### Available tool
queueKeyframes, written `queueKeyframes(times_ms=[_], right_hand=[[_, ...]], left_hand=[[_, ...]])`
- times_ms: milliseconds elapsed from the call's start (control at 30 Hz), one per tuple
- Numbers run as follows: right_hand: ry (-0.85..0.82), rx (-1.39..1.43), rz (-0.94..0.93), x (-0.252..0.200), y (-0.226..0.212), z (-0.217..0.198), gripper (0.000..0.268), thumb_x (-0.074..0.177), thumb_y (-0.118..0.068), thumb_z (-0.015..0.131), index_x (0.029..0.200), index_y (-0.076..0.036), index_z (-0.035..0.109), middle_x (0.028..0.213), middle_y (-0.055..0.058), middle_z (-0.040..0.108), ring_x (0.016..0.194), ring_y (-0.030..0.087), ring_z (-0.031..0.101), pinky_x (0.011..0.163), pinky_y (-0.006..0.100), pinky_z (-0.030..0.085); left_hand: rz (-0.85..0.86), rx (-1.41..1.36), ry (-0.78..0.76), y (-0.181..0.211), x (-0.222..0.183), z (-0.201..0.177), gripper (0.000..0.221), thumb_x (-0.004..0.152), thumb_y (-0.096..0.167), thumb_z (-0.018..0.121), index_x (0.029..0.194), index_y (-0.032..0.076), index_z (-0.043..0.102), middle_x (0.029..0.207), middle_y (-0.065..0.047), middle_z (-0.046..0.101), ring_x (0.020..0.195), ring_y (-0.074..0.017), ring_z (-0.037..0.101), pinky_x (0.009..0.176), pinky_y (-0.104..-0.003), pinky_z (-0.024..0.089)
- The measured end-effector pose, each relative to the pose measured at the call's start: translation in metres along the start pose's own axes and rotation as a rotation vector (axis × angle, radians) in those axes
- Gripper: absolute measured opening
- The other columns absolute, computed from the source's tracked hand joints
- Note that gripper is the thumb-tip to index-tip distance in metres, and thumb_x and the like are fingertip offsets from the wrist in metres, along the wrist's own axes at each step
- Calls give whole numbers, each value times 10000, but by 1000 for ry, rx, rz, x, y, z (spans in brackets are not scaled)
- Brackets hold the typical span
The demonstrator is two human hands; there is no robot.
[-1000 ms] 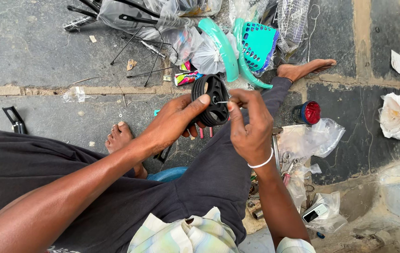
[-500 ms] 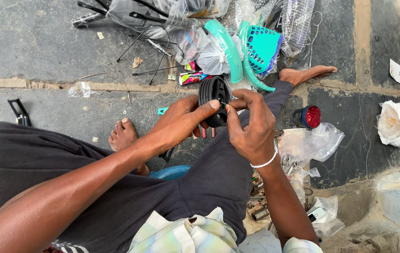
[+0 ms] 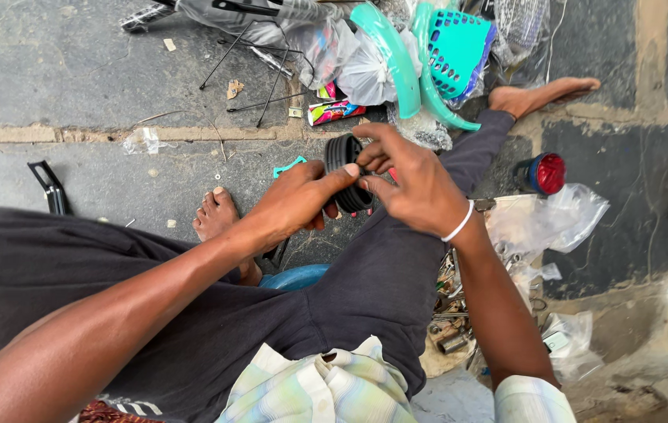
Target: The person unpacks a plastic wheel and components from bags, fits a rubber tire around the rim, and uses pliers and a screwdriver to secure hardware to the wheel assembly.
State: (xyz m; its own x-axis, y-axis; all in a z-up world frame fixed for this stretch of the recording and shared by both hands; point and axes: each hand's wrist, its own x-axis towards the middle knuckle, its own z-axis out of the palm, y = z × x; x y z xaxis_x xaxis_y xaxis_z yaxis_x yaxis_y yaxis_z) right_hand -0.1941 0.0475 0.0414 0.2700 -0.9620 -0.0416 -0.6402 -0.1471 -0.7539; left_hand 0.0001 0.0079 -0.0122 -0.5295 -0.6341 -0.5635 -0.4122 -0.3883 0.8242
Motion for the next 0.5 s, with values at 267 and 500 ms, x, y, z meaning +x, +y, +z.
queueKeyframes(times_ms=[267, 500], right_hand=[[766, 770, 478, -5, 246, 101, 187, 903, -89, 734, 1053, 6, 678, 907, 121, 699, 777, 255, 656, 698, 365, 564], [386, -412, 745, -25, 360, 221, 312, 776, -116, 671, 1048, 34, 651, 1072, 299, 696, 1010, 472, 678, 893, 539, 538]], left_hand=[[-24, -244, -74, -15, 14, -10, 581, 901, 542, 565, 1014, -19, 670, 667, -69, 681, 520, -149, 659, 459, -278, 508], [-102, -346, -12, -19, 25, -12, 560, 950, 471, 545, 987, -77, 652, 676, -135, 687, 525, -180, 655, 491, -287, 548]])
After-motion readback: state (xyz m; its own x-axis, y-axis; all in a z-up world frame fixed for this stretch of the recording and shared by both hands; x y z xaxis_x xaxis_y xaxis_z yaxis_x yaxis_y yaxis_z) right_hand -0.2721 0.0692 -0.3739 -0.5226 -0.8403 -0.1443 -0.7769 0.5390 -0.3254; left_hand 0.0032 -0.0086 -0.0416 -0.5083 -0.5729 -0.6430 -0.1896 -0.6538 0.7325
